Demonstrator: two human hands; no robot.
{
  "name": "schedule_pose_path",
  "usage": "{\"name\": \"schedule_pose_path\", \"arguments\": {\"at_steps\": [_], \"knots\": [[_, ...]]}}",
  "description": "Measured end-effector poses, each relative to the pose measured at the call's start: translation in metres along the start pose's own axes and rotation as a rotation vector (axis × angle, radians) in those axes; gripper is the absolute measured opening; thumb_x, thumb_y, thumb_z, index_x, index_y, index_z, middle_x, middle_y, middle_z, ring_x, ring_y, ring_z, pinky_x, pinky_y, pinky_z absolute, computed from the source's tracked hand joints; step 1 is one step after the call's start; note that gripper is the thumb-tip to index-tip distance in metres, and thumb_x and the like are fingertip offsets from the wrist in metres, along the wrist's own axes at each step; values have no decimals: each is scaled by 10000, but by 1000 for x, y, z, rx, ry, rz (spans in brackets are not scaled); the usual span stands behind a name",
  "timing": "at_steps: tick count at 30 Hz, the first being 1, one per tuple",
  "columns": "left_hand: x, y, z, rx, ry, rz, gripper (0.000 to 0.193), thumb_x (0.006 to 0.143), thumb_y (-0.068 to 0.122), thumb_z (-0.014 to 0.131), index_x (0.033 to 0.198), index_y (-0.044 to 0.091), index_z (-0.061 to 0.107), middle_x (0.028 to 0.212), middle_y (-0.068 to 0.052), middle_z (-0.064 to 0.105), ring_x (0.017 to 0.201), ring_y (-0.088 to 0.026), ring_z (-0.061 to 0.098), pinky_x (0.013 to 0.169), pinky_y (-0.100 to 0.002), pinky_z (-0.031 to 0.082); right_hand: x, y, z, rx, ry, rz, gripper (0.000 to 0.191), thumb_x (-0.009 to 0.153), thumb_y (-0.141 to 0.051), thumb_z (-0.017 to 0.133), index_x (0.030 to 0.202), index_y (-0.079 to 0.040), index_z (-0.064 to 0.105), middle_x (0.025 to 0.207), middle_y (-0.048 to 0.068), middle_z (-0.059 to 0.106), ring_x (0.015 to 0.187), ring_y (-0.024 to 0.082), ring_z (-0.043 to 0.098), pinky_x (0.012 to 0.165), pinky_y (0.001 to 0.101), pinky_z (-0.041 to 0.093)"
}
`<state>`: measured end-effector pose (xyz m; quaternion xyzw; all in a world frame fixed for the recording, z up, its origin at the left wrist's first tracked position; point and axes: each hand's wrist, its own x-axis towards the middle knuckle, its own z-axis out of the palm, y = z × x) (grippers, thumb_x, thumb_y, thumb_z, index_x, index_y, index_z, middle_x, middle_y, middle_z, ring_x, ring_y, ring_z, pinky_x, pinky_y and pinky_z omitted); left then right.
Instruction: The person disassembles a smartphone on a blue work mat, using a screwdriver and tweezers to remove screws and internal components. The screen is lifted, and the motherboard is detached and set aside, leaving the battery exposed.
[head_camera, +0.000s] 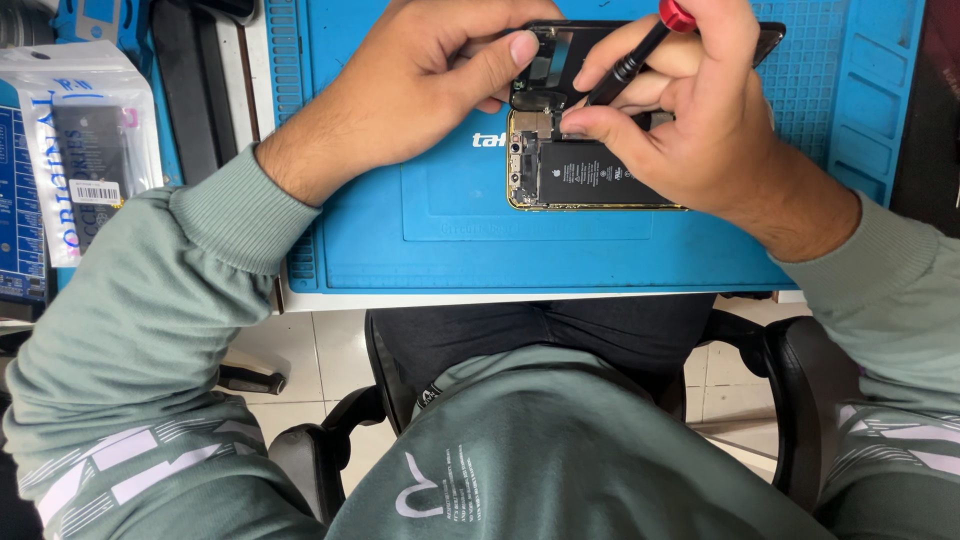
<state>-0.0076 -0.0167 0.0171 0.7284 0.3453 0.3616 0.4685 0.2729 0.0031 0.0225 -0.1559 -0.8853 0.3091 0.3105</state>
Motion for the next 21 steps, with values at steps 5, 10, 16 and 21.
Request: {"name": "schedule_pose_path", "arguments": {"at_steps": [5, 10, 16, 21], "knots": [[0, 1, -1, -4, -8, 6, 267, 1215, 190, 561, 1442, 82, 651, 1012, -5, 700, 863, -63, 676, 795, -239, 625, 2, -2, 0, -25, -8, -17, 872, 1103, 112, 746, 1533, -64, 8, 1146, 216, 655, 984, 247, 777, 855, 263, 658], [1, 2, -1, 13, -8, -1, 257, 1205, 190, 564, 1415, 79, 663, 992, -9, 704, 846, -70, 674, 772, -246, 599, 15, -10, -7, -98, 9, -157, 747, 1047, 67, 820, 1483, -23, 221, 1140, 221, 630, 942, 232, 732, 796, 246, 607], [0, 2, 0, 6, 2, -22, 264, 1194, 207, 570, 1410, 81, 654, 983, 0, 724, 872, -65, 707, 797, -238, 626, 24, -18, -21, -183, 82, -202, 474, 961, 38, 881, 1269, 36, 521, 1045, 180, 643, 923, 255, 707, 788, 305, 587], [1, 0, 0, -50, -16, -14, 267, 1221, 211, 561, 1438, 84, 653, 1026, -6, 724, 924, -68, 713, 846, -244, 639, 21, -20, -27, -74, 23, -116, 356, 1037, 101, 768, 1300, 38, 536, 1157, 165, 675, 1072, 221, 740, 890, 279, 613]]}}
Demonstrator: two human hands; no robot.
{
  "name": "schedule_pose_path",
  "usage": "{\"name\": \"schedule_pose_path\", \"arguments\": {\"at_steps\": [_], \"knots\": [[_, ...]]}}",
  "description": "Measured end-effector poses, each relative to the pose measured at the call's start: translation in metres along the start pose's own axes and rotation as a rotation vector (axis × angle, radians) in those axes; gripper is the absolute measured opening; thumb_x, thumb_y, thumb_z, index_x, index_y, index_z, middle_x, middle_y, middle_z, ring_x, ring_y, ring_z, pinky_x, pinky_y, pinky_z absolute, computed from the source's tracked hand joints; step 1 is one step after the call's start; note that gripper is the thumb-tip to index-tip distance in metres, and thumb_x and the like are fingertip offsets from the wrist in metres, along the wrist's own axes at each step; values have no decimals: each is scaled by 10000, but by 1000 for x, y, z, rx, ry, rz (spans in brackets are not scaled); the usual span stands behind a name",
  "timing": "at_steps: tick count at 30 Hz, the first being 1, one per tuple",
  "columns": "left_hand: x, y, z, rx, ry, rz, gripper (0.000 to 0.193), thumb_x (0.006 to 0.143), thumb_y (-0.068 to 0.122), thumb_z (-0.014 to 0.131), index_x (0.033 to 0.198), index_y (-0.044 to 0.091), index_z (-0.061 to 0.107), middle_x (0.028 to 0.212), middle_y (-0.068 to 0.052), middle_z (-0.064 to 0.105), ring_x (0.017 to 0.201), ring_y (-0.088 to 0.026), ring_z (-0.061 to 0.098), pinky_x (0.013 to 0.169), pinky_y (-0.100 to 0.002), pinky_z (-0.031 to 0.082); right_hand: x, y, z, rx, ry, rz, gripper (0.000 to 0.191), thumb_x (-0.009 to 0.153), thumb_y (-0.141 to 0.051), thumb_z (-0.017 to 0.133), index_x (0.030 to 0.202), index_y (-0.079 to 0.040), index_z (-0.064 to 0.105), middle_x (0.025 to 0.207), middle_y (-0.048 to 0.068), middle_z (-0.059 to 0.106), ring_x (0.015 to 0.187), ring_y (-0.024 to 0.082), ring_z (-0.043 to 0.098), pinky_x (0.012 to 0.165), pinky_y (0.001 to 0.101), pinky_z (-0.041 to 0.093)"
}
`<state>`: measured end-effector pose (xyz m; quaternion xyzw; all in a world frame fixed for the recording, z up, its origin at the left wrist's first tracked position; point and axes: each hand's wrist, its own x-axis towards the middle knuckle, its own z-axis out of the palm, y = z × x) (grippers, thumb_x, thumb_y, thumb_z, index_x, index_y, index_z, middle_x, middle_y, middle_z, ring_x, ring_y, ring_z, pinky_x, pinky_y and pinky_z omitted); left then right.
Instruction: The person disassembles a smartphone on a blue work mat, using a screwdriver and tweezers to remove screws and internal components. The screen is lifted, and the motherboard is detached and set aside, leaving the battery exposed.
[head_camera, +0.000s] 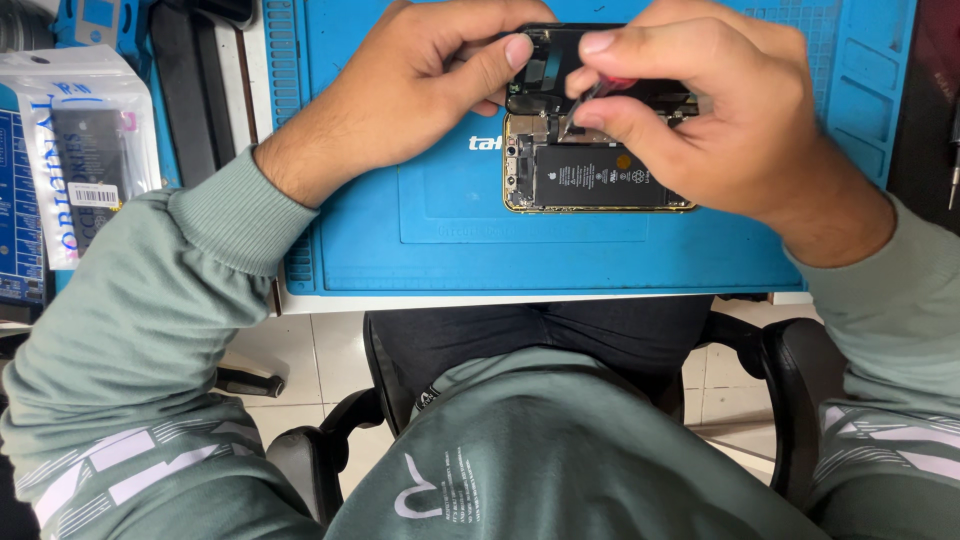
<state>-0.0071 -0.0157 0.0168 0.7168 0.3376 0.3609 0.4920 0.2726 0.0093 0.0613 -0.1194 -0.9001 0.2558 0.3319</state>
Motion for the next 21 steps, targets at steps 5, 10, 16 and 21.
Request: {"name": "schedule_pose_path", "arguments": {"at_steps": [5, 10, 16, 21], "knots": [[0, 1, -1, 56, 16, -27, 277, 1192, 213, 571, 1426, 92, 653, 921, -3, 691, 846, -69, 692, 796, -240, 624, -1, -3, 0, 207, -35, 87, 346, 1099, 158, 677, 1385, 89, 495, 1244, 189, 670, 1202, 230, 710, 1045, 298, 600], [0, 3, -1, 35, 1, -2, 264, 1209, 211, 553, 1423, 95, 655, 996, 8, 714, 900, -71, 715, 834, -246, 639, 2, 2, 4, 132, 70, 71, 326, 952, 145, 764, 1213, 119, 570, 1110, 241, 630, 1033, 289, 695, 886, 331, 603], [-1, 2, -1, 40, -2, 6, 274, 1216, 210, 550, 1445, 96, 648, 1031, -7, 721, 915, -75, 716, 842, -251, 649, -3, 1, 4, 132, 76, 59, 287, 1059, 149, 683, 1315, 116, 558, 1211, 206, 628, 1083, 242, 676, 950, 287, 600], [0, 0, -1, 38, -9, 15, 283, 1222, 211, 542, 1466, 106, 638, 1033, -1, 721, 911, -70, 713, 838, -247, 650, -3, 1, 4, 55, 64, 34, 313, 1021, 109, 769, 1270, 116, 580, 1157, 216, 629, 1041, 271, 684, 872, 307, 579]]}}
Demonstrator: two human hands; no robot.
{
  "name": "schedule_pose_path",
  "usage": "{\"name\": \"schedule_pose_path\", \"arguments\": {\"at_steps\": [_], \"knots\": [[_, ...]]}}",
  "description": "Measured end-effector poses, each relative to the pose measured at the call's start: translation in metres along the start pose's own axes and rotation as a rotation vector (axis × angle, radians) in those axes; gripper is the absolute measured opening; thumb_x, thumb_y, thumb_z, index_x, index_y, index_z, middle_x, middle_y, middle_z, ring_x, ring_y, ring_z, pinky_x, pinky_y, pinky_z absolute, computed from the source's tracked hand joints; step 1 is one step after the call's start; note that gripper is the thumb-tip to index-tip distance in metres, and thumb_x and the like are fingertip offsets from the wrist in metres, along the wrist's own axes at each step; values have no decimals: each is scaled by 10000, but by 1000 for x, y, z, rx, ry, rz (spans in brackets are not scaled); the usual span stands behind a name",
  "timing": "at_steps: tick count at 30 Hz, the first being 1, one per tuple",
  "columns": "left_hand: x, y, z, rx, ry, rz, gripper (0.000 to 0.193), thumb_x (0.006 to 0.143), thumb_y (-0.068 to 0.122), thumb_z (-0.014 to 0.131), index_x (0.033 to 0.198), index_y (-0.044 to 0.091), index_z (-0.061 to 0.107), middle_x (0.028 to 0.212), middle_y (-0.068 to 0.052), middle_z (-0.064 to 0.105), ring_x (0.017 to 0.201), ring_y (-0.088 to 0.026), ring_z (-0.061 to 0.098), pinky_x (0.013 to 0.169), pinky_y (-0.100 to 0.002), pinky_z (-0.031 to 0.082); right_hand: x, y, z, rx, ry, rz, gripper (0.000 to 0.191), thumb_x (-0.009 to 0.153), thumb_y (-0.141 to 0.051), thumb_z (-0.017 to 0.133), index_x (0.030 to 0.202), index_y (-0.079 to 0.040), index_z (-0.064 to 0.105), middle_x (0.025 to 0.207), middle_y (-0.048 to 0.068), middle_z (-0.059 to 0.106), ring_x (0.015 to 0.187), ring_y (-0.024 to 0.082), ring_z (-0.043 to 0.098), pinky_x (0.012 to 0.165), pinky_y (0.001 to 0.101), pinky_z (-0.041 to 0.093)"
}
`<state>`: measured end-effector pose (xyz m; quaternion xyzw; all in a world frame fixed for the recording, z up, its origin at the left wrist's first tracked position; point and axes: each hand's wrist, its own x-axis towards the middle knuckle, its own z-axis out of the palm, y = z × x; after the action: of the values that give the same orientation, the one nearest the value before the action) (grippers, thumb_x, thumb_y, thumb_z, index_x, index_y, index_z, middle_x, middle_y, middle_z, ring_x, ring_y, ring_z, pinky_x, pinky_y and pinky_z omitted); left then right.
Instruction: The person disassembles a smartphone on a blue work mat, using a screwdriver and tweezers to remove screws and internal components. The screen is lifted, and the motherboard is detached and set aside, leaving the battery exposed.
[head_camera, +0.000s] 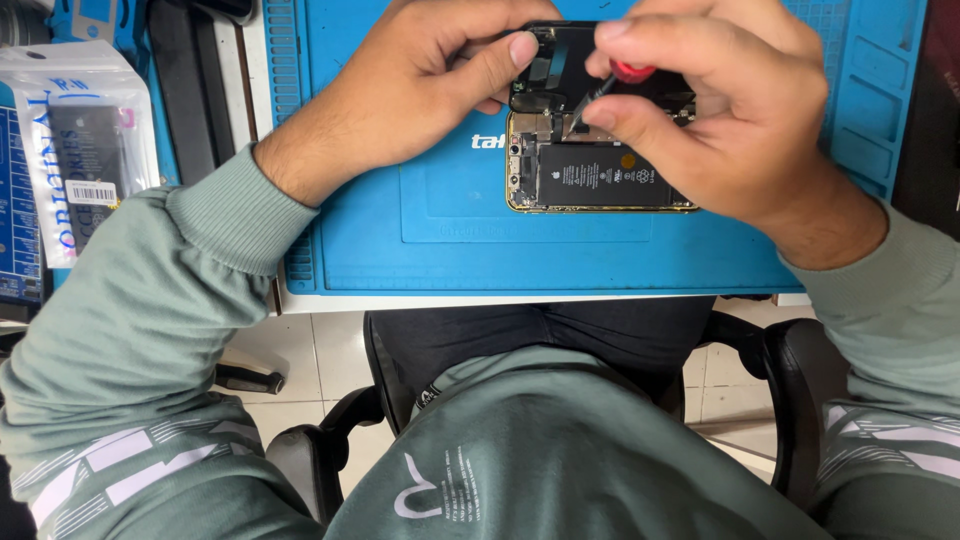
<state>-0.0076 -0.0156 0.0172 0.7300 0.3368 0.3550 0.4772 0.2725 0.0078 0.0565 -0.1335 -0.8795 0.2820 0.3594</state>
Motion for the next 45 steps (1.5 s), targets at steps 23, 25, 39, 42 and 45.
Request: {"name": "schedule_pose_path", "arguments": {"at_steps": [23, 25, 39, 42, 45], "knots": [[-2, 7, 1, -78, 17, -44, 271, 1203, 208, 560, 1423, 74, 644, 1043, -4, 733, 942, -67, 715, 867, -244, 631, 1, -2, -3, -2, -27, -21, 267, 1115, 164, 689, 1345, 128, 559, 1226, 219, 628, 1114, 252, 716, 969, 273, 604], [-2, 8, 2, -51, 23, -64, 268, 1198, 204, 569, 1417, 73, 651, 1012, -5, 735, 914, -66, 706, 849, -241, 623, 2, -5, -4, -18, -32, -15, 284, 1100, 185, 659, 1358, 133, 550, 1244, 215, 636, 1139, 253, 719, 980, 273, 602], [-4, 9, 0, 120, 27, -15, 250, 1191, 212, 596, 1407, 104, 661, 930, -8, 733, 819, -65, 685, 745, -238, 567, 6, -8, -1, -163, -80, -118, 531, 990, 80, 825, 1387, 51, 474, 1170, 203, 683, 1034, 270, 725, 895, 307, 610], [-4, 8, -1, 146, 29, 1, 247, 1197, 209, 595, 1412, 109, 664, 893, -11, 710, 817, -68, 680, 741, -240, 559, 5, -1, 1, -183, -94, -148, 612, 1009, 54, 840, 1445, 45, 411, 1164, 194, 696, 1019, 257, 740, 879, 295, 617], [-4, 6, 0, 156, 26, 15, 244, 1207, 209, 595, 1419, 107, 660, 902, -9, 707, 818, -68, 675, 743, -238, 555, 2, 5, -1, -196, -93, -158, 625, 1028, 54, 826, 1472, 49, 387, 1175, 200, 704, 1030, 253, 756, 874, 283, 624]]}}
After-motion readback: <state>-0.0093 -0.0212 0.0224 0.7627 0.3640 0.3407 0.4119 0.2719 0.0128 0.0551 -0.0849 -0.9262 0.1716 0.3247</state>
